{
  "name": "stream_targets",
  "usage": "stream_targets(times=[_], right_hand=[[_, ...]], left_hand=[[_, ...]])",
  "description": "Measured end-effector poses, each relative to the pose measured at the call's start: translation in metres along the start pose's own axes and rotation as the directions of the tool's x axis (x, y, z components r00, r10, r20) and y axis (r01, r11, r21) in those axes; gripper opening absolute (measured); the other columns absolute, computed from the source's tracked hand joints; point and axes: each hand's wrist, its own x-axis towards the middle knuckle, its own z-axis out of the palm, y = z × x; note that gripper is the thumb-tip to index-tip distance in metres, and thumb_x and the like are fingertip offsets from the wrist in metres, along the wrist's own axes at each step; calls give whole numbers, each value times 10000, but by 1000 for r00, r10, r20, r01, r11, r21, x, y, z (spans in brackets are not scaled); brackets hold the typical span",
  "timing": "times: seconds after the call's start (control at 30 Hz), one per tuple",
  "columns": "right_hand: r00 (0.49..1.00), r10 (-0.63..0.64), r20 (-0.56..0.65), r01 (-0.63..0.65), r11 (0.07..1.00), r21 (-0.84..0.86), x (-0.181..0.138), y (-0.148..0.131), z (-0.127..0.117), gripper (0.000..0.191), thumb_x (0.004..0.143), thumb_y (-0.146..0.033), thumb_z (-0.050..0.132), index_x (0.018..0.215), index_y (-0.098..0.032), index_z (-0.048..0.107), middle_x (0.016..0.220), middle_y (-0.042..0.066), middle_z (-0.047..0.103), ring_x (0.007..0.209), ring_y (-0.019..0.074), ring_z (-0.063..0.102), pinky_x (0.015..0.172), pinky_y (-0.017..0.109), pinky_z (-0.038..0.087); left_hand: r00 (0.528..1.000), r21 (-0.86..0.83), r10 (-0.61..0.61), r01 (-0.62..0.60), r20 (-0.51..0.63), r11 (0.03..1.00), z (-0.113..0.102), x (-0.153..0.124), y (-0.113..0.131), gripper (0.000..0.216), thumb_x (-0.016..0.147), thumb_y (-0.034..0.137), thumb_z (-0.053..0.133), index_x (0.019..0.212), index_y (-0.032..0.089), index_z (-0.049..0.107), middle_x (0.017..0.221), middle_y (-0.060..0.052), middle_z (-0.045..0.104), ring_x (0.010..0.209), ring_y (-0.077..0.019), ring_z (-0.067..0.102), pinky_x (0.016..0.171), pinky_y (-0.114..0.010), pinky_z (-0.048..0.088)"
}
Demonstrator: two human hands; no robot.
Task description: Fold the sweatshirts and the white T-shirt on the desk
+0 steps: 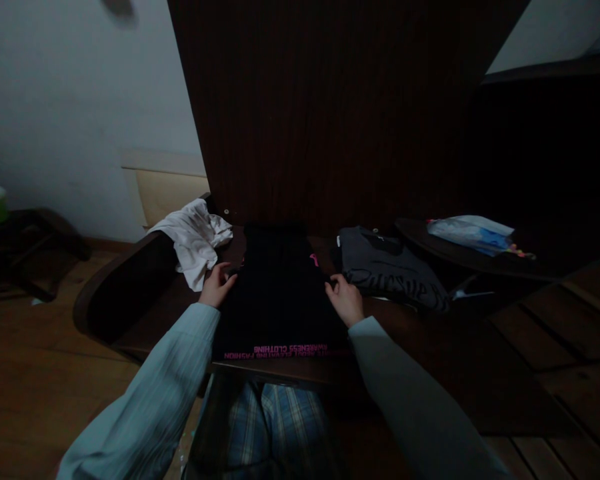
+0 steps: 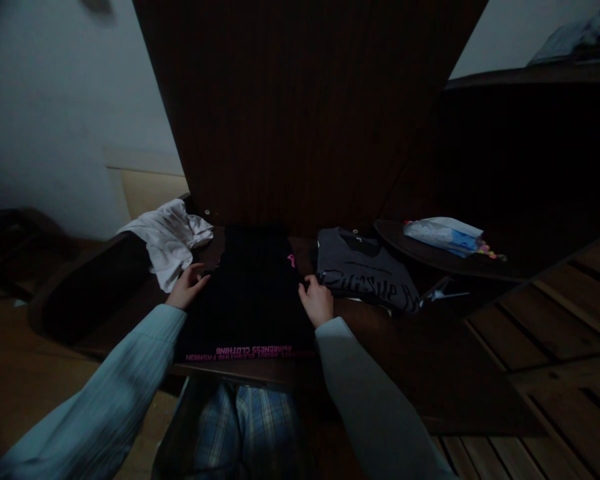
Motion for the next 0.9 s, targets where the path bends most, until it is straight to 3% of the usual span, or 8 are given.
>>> stream_targets(times=[0.27, 0.43, 0.67, 0.9], right_hand=[[995, -87, -58, 96, 978, 183, 2, 7, 4, 367, 775, -260, 441, 1105, -117, 513, 533, -28, 509, 501, 129, 500, 523, 211, 346], [979, -186, -87, 199, 964, 179, 3, 8, 5, 354, 787, -224, 403, 1075, -148, 596, 633, 22, 588, 531, 121, 499, 540, 213, 363], [992, -129, -7, 129, 991, 43, 2, 6, 5, 370, 792, -232, 404, 1103, -192, 600, 613, 28, 613, 522, 140, 518, 508, 225, 344], [984, -157, -81, 168, 972, 167, 0, 5, 2, 383, 783, -259, 400, 1102, -178, 596, 512, -21, 491, 468, 107, 452, 501, 204, 330]], left_hand=[[1000, 35, -13, 13, 13, 999, -1, -1, 4, 423, 725, 370, 471, 1081, 146, 518, 642, 2, 550, 670, -177, 557, 668, -295, 442], [1000, 4, 18, -18, -12, 1000, 1, 2, -4, 424, 717, 392, 477, 1066, 158, 530, 700, -11, 580, 710, -182, 569, 709, -315, 456], [995, -104, 95, -93, 19, 990, 2, 2, -5, 439, 734, 421, 447, 1074, 158, 537, 915, -56, 618, 879, -194, 570, 818, -335, 442], [988, 30, 147, -146, -44, 989, 0, 8, -11, 351, 648, 280, 529, 971, 148, 567, 999, -91, 580, 912, -211, 552, 862, -380, 427]])
